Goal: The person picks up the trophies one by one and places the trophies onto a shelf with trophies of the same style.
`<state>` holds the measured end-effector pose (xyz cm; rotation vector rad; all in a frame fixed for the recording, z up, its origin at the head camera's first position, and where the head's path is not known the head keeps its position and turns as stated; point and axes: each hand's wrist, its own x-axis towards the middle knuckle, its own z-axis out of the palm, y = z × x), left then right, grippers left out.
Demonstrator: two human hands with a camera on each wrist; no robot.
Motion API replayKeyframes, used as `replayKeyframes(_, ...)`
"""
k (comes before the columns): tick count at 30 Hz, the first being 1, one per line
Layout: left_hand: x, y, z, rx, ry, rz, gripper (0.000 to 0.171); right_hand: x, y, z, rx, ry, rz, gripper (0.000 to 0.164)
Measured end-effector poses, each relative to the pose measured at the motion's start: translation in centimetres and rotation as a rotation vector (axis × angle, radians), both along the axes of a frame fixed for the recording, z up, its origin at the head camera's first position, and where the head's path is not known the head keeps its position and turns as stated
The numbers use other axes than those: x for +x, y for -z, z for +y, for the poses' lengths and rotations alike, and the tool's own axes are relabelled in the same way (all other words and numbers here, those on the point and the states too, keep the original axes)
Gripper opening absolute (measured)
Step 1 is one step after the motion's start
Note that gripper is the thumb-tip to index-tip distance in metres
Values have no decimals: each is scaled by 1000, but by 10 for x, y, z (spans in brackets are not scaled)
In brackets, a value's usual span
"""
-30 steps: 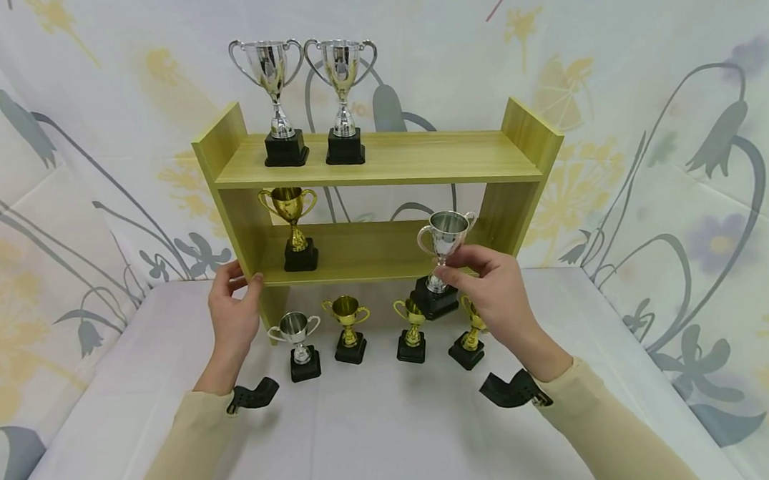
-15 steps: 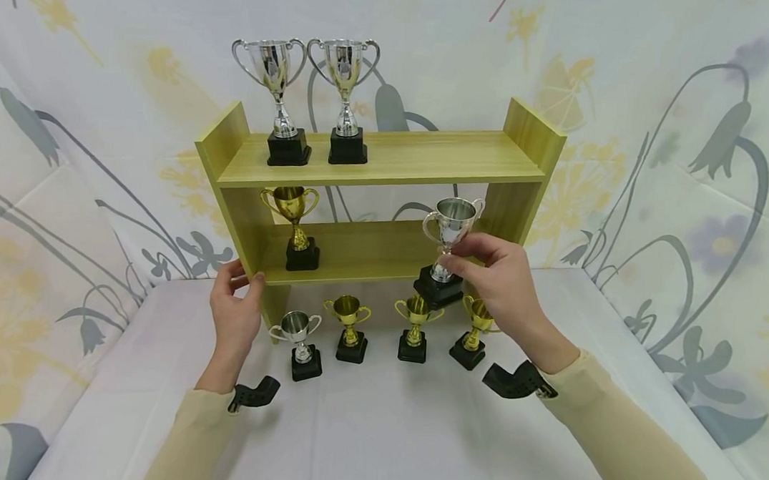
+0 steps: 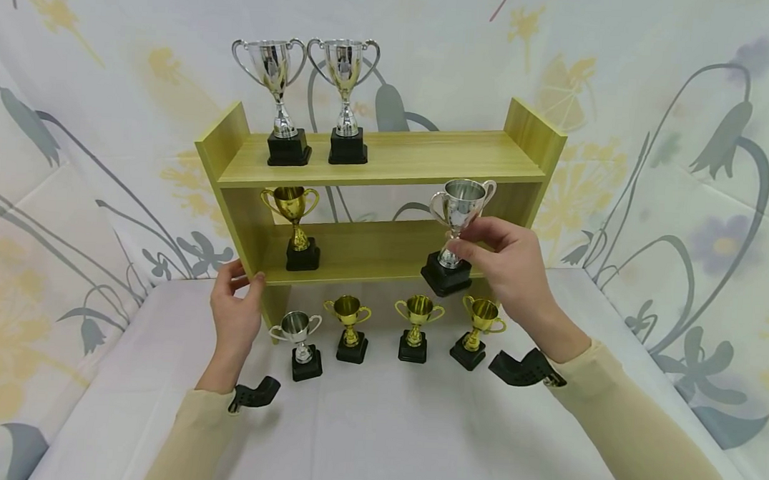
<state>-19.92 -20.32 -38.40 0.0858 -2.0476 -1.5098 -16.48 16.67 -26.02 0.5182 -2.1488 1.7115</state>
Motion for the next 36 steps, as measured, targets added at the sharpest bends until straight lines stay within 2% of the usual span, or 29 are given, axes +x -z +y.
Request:
replayKeyframes(6,0,0,0,-3,-1,0,34,-2,-10,3,-24,20,10,15)
replayKeyframes(14,0,-1,0,-1,-10,8,34,-4,-22,6,-33,39,29,18)
replayKeyframes(19,-1,0,0,-6,-12,0,34,-4,-25,7,-30,31,34,18)
replayKeyframes(26,0,-1,1,-9,-4,2,33,-8,-25,10,-20,42,69,9)
replayKeyframes(36,0,-1,1,-20,-3,-2,35,-12,-36,10,-44,33,63,12)
